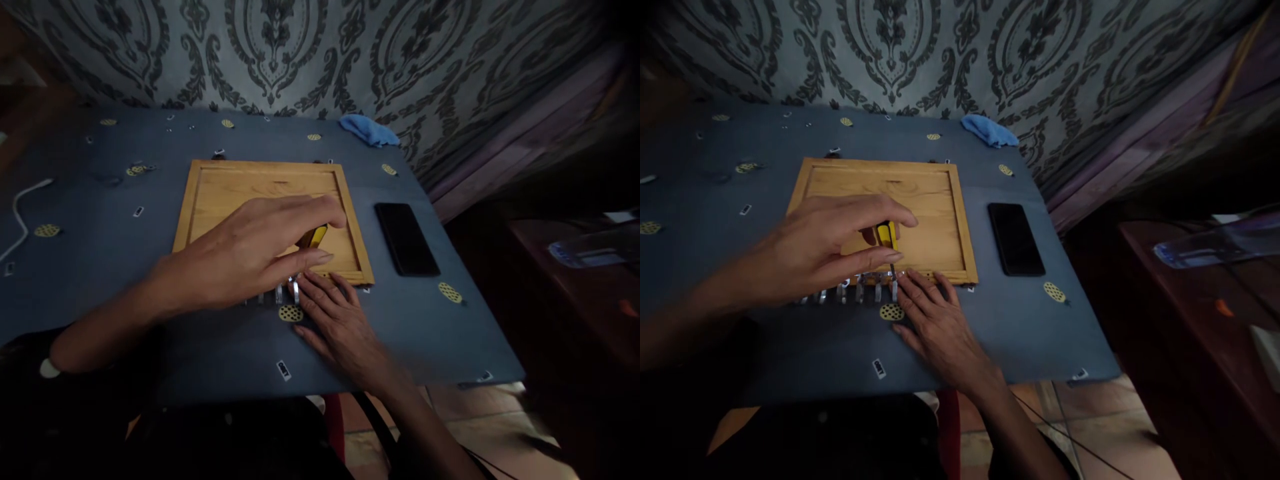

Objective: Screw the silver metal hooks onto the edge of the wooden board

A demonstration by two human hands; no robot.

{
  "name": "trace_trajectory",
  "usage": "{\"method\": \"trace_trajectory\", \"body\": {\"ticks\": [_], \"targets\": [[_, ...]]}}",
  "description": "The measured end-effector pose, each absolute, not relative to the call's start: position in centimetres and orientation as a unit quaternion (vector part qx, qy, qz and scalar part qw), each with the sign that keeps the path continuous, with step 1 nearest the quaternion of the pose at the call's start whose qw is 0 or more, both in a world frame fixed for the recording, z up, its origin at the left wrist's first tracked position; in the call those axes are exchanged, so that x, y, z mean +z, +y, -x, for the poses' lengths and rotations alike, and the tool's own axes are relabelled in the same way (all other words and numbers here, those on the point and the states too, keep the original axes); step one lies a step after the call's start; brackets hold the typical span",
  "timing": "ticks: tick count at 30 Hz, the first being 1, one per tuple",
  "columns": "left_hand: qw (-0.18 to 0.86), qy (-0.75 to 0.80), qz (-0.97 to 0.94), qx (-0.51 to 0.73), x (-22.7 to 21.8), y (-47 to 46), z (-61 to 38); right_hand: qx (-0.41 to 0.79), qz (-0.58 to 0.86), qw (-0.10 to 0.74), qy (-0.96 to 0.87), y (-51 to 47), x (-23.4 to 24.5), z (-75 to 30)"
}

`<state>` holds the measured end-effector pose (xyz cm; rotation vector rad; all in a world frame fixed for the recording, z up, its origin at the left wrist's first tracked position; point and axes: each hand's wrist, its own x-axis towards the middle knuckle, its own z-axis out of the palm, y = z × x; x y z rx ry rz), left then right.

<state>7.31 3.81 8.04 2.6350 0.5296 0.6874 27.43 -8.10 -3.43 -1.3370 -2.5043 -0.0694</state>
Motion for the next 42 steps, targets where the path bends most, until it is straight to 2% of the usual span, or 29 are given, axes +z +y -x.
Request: {"method": "trace_trajectory", "body": {"ticks": [4,14,25,37,42], "targets": [[0.161,0.196,-0.929,0.269,7.4,3.8,-7.6,-0.013,0.466,0.149,-0.872,-8.1,-3.2,-27.4],[0.22,0.22,-0.918,0.247,8.4,3.5,-8.0,0.015,0.475,0.144,-0.868,-8.1,-3.0,-27.4],[0.16,0.225,-0.931,0.241,8.3,3.4,-8.0,0.048,0.48,0.153,-0.863,-8.1,-2.6,-27.6],[0.194,0.22,-0.934,0.205,8.8,3.5,-7.4,0.066,0.483,0.162,-0.858,-8.1,-2.7,-27.5],[0.207,0.228,-0.921,0.24,9.2,3.2,-7.3,0.051,0.48,0.171,-0.859,-8.1,-2.8,-27.5]]}}
